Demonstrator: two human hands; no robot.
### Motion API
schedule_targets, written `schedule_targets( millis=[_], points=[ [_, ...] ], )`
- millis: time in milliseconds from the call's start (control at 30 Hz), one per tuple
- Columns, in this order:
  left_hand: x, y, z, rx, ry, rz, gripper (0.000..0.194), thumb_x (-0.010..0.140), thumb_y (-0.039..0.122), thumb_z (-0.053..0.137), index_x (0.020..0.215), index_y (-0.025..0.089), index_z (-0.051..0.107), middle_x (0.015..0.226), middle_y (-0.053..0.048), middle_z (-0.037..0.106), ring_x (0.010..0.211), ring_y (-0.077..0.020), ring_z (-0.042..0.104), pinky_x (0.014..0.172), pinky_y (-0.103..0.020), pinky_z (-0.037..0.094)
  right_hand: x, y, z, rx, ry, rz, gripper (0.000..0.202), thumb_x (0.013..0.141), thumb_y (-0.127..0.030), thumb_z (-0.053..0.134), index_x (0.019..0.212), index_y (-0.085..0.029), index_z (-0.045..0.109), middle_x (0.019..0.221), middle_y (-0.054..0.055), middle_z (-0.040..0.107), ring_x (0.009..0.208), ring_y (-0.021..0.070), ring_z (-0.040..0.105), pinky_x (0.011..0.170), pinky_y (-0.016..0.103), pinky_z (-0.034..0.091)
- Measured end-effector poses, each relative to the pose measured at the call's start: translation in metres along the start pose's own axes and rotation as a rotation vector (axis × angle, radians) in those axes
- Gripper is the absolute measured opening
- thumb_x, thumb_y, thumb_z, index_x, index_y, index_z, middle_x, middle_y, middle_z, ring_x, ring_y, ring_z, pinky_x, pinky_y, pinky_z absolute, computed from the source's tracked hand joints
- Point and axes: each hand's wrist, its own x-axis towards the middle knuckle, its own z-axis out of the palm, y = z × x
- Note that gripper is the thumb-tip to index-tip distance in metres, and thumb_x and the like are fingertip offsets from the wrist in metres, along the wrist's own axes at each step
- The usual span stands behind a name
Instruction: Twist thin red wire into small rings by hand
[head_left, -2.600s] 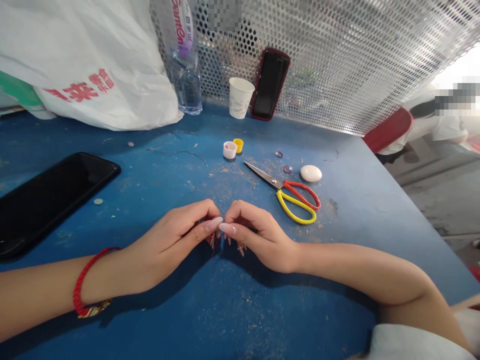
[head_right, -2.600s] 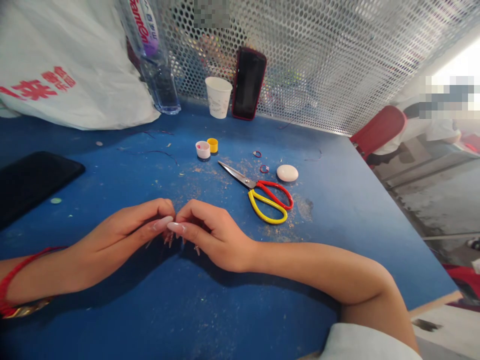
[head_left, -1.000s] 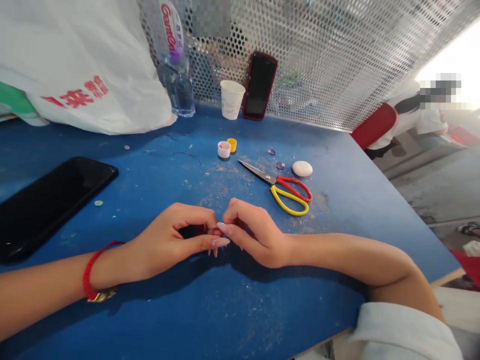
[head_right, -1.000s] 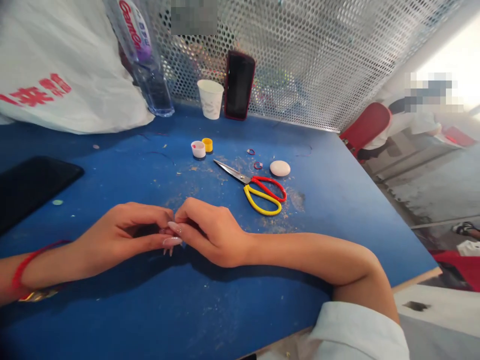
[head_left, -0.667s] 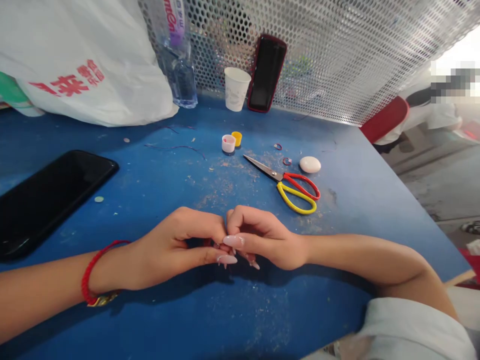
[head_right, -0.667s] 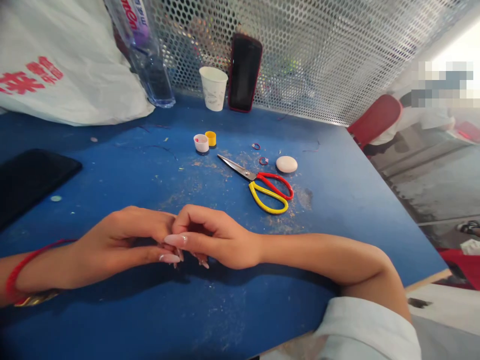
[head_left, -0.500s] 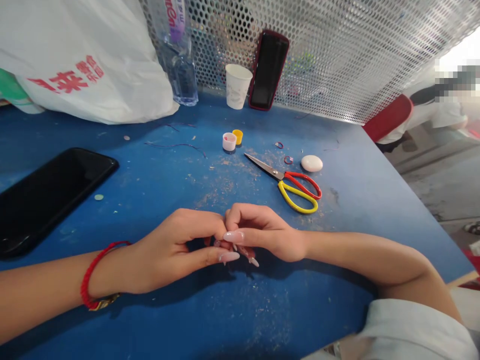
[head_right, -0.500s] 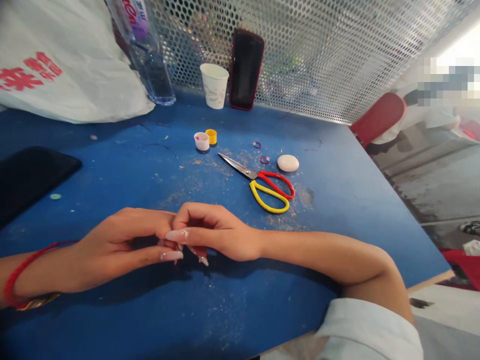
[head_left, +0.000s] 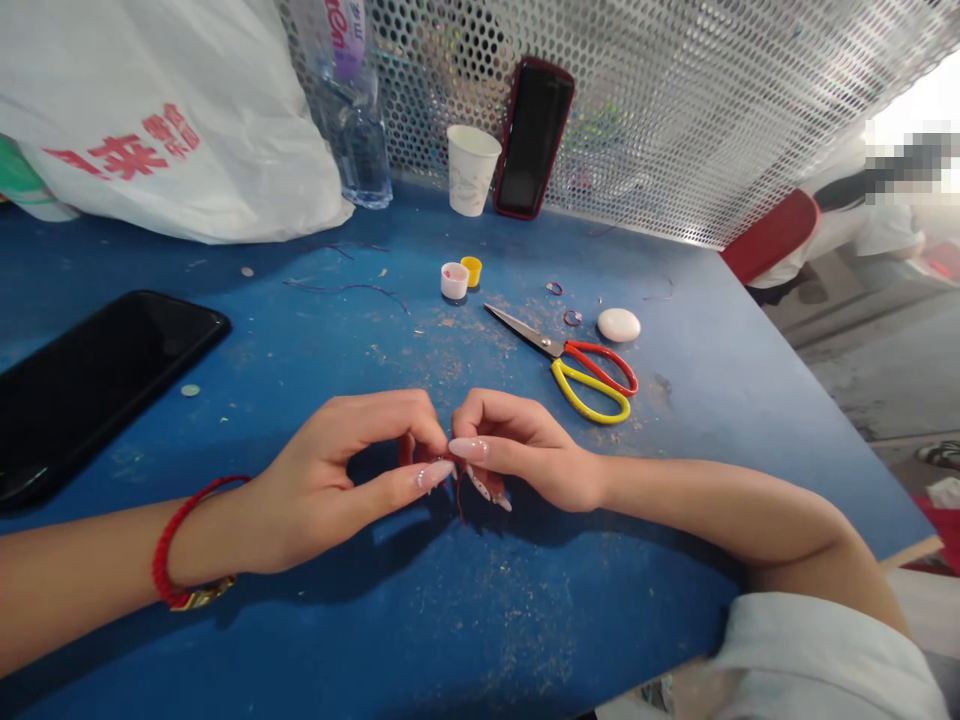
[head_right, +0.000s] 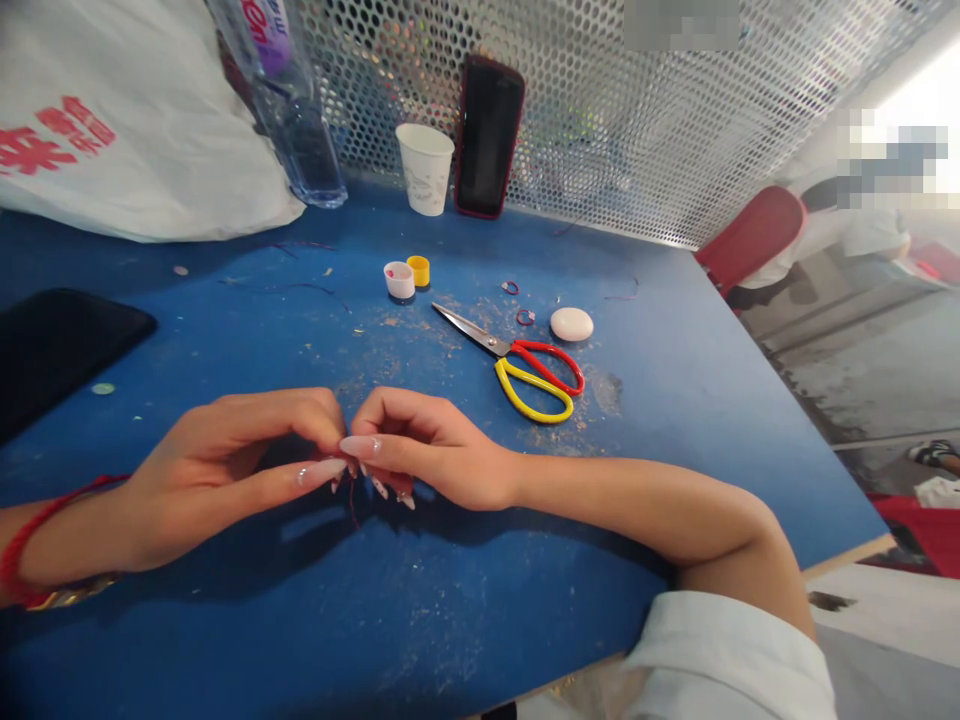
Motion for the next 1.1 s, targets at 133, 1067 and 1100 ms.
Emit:
schedule_targets(
  millis=[133, 1067, 1100],
  points=[
    [-0.001, -0.001, 0.001, 0.037, -0.035, 0.025, 0.013, 0.102, 0.013, 0.065, 0.095, 0.023, 0.069, 0.083, 0.008, 0.067, 0.072, -0.0071, 0.061, 0.071, -0.017, 0.048, -0.001, 0.000, 0.001, -0.005, -0.039, 0.020, 0.033, 0.102, -0.042, 0.074, 0.087, -0.017, 0.058, 0.065, -0.008, 0.059, 0.051, 0.0049, 0.050, 0.049, 0.018, 0.043],
    [0.000, 0.008, -0.001, 0.447, 0.032, 0.358, 0.016, 0.098, 0.005, 0.064, 0.096, 0.020, 0.071, 0.075, 0.000, 0.073, 0.060, -0.0136, 0.064, 0.060, -0.026, 0.053, -0.003, 0.000, 0.003, -0.095, -0.019, 0.055, 0.037, 0.100, -0.048, 0.075, 0.088, -0.019, 0.056, 0.065, -0.009, 0.054, 0.051, 0.0062, 0.046, 0.049, 0.020, 0.039],
    [0.000, 0.008, -0.001, 0.477, 0.033, 0.387, 0.016, 0.097, 0.005, 0.064, 0.097, 0.019, 0.070, 0.076, -0.001, 0.074, 0.061, -0.0147, 0.066, 0.061, -0.028, 0.053, -0.004, 0.000, 0.004, -0.096, -0.022, 0.056, 0.037, 0.099, -0.047, 0.076, 0.088, -0.019, 0.056, 0.065, -0.009, 0.053, 0.051, 0.0060, 0.045, 0.048, 0.019, 0.039]
  ],
)
